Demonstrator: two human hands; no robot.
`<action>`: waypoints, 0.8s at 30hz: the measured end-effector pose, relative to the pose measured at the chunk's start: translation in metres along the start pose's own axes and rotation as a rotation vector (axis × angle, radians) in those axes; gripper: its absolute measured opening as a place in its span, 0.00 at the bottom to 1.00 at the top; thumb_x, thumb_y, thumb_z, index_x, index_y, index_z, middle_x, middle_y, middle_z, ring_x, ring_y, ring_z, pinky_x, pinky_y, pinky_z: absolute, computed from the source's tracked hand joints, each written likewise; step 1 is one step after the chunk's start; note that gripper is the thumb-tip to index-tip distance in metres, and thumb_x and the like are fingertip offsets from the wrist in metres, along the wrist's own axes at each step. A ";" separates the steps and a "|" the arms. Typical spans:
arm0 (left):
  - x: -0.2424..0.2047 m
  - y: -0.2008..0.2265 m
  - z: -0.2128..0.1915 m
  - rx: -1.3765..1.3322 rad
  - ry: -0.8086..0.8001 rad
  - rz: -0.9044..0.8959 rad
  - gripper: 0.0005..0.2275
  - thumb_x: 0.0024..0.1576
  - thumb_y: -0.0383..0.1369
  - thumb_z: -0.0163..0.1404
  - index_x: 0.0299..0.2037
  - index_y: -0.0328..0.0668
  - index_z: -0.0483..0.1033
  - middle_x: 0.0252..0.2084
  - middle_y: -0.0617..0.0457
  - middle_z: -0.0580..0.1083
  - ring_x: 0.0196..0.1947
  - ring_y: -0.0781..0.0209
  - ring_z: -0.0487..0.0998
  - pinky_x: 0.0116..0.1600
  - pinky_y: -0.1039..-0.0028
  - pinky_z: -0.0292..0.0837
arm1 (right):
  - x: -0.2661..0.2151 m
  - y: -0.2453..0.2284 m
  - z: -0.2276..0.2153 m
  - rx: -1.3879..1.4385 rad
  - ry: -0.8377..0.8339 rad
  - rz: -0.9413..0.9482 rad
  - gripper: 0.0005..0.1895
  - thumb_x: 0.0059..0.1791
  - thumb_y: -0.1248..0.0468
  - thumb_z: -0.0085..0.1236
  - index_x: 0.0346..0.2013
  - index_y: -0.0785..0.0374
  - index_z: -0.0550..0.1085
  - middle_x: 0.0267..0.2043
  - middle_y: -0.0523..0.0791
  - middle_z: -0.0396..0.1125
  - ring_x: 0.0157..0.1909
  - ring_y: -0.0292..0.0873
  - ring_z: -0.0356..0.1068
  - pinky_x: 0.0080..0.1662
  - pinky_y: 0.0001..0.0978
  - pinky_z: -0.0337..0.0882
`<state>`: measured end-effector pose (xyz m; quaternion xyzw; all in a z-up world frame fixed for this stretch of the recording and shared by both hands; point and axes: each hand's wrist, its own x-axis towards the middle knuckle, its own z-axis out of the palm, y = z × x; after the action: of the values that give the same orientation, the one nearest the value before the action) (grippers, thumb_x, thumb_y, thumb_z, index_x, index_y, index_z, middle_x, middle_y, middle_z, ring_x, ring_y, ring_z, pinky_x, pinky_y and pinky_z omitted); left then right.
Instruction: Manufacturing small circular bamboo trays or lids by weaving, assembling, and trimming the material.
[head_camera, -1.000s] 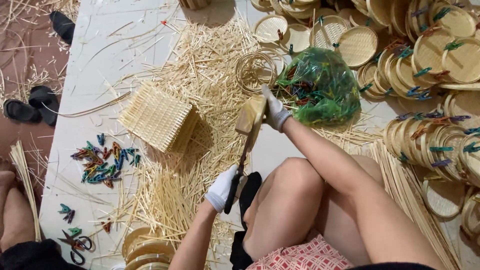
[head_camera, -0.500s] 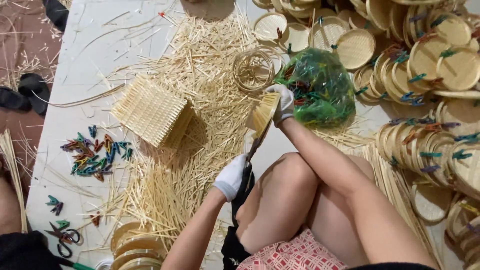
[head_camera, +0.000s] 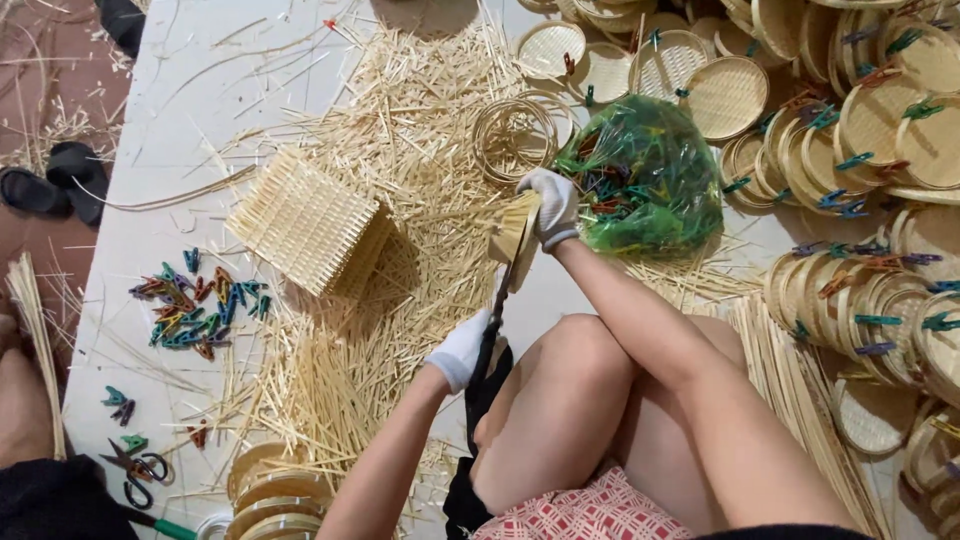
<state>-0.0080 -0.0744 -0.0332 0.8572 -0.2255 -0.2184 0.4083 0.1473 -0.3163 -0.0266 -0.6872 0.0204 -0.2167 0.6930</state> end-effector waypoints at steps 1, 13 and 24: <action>0.002 0.002 0.003 0.004 0.037 0.062 0.12 0.58 0.37 0.53 0.43 0.37 0.66 0.33 0.35 0.75 0.36 0.30 0.75 0.39 0.53 0.70 | -0.003 0.000 0.002 -0.012 -0.031 -0.015 0.18 0.49 0.58 0.44 0.23 0.66 0.75 0.27 0.44 0.70 0.34 0.40 0.69 0.42 0.31 0.68; -0.009 -0.013 -0.009 -0.028 0.040 -0.065 0.07 0.58 0.32 0.49 0.41 0.38 0.68 0.29 0.35 0.74 0.31 0.34 0.75 0.37 0.55 0.70 | 0.018 -0.015 0.005 0.113 0.020 -0.085 0.23 0.52 0.52 0.53 0.57 0.60 0.70 0.46 0.44 0.70 0.45 0.45 0.70 0.50 0.39 0.74; -0.027 0.034 -0.022 0.209 0.098 -0.044 0.09 0.60 0.35 0.46 0.44 0.39 0.65 0.36 0.33 0.75 0.39 0.30 0.76 0.41 0.48 0.70 | 0.027 0.039 -0.006 0.773 0.054 0.448 0.15 0.49 0.54 0.55 0.27 0.63 0.70 0.24 0.49 0.66 0.27 0.49 0.69 0.37 0.43 0.74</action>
<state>-0.0243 -0.0655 0.0111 0.9095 -0.2078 -0.1602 0.3223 0.1808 -0.3324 -0.0569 -0.3503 0.1043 -0.0707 0.9281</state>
